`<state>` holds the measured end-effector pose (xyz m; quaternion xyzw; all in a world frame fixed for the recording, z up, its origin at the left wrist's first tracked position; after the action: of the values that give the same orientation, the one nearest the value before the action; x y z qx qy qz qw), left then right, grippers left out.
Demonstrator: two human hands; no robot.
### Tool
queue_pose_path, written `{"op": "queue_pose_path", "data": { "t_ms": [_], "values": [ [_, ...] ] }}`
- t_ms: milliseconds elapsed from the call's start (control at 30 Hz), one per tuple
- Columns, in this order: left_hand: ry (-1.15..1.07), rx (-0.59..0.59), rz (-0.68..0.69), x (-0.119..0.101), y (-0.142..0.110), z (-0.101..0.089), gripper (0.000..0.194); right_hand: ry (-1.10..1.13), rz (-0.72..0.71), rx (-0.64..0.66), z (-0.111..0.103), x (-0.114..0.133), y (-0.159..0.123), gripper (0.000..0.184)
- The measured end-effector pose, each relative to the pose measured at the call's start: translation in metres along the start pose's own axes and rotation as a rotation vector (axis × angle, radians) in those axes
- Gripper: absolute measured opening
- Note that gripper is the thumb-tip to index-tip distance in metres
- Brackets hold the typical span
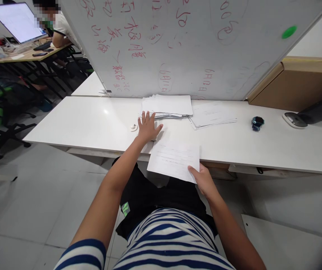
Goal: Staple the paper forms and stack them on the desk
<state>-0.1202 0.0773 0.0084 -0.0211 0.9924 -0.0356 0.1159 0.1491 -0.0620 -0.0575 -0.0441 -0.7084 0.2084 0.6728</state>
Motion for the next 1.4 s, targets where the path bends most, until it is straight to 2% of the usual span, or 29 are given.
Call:
{"op": "queue_pose_path", "data": {
  "t_ms": [767, 1133, 1400],
  "values": [
    [0.023, 0.014, -0.010, -0.001, 0.002, 0.003, 0.075, -0.033, -0.002, -0.013, -0.004, 0.002, 0.000, 0.046],
    [0.026, 0.021, -0.023, 0.000, 0.002, 0.005, 0.074, -0.011, 0.016, 0.028, -0.007, 0.003, 0.001, 0.047],
    [0.086, 0.054, 0.005, -0.005, 0.008, 0.014, 0.066, -0.016, 0.040, 0.048, -0.012, 0.002, 0.003, 0.048]
  ]
}}
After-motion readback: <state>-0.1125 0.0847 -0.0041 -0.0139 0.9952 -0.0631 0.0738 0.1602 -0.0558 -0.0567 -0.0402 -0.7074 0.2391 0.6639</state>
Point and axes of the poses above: each hand's wrist, its own y-axis towards the middle knuckle, its own z-axis out of the palm, x = y × z, the point moved 3 cm from there along y, towards the middle knuckle, and after that the axes turned 10 degrees about x, right-handed, at the moved point
